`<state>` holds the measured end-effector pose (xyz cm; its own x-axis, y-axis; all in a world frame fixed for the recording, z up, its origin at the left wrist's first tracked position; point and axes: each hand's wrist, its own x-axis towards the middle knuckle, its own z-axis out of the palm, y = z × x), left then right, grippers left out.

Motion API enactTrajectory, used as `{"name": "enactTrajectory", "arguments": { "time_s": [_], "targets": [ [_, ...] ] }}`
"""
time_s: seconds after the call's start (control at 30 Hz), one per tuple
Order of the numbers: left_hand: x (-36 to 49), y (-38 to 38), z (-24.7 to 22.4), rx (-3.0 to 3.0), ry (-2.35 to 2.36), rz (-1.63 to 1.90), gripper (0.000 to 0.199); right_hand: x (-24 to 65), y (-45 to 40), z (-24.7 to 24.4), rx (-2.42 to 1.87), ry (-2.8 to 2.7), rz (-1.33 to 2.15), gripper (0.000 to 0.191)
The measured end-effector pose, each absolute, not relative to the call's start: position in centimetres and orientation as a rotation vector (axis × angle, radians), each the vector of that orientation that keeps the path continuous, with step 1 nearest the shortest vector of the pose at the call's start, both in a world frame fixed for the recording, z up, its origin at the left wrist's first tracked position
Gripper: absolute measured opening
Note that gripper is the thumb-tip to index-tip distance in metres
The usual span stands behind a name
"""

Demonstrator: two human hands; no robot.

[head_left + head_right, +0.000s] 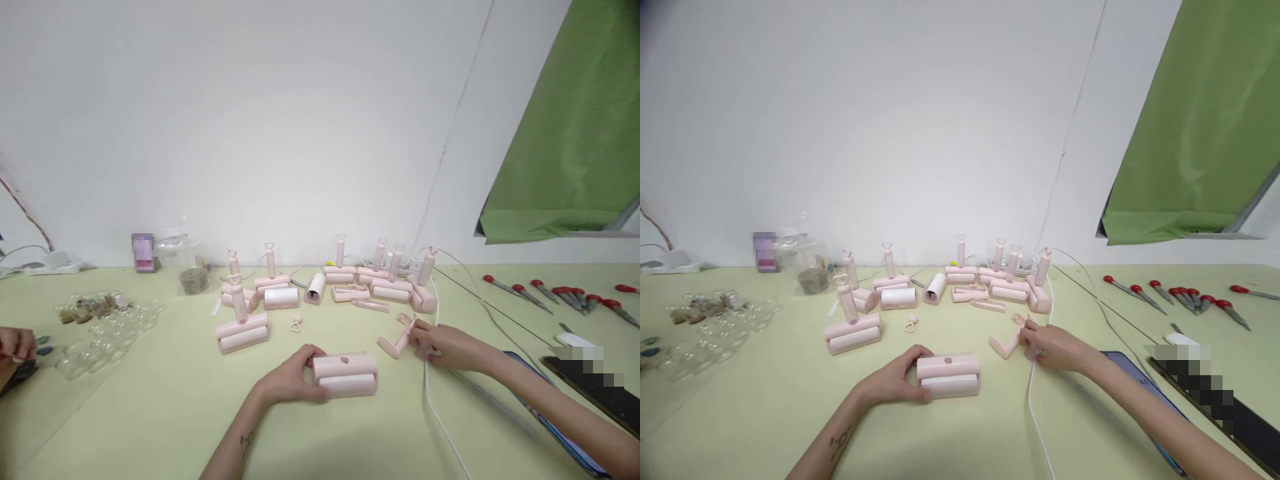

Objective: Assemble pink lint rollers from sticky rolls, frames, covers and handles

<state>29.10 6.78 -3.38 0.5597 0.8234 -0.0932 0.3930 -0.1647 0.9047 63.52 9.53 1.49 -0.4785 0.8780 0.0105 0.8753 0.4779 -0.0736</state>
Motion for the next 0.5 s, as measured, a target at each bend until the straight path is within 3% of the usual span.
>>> {"name": "enactTrajectory", "arguments": {
  "time_s": [0.13,0.37,0.5],
  "targets": [
    [29.1,6.8,-3.4,1.789,0.988,0.519,0.052,62.7,8.1,3.8,-1.525,-2.523,0.069,0.011],
    [29.4,6.5,-3.4,1.819,0.992,0.557,0.049,55.2,6.1,5.9,-1.088,-2.216,0.616,0.022],
    [29.5,6.4,-3.2,1.839,1.014,0.573,0.048,52.5,6.3,5.4,-1.008,-2.267,0.667,0.027]
  ]
}}
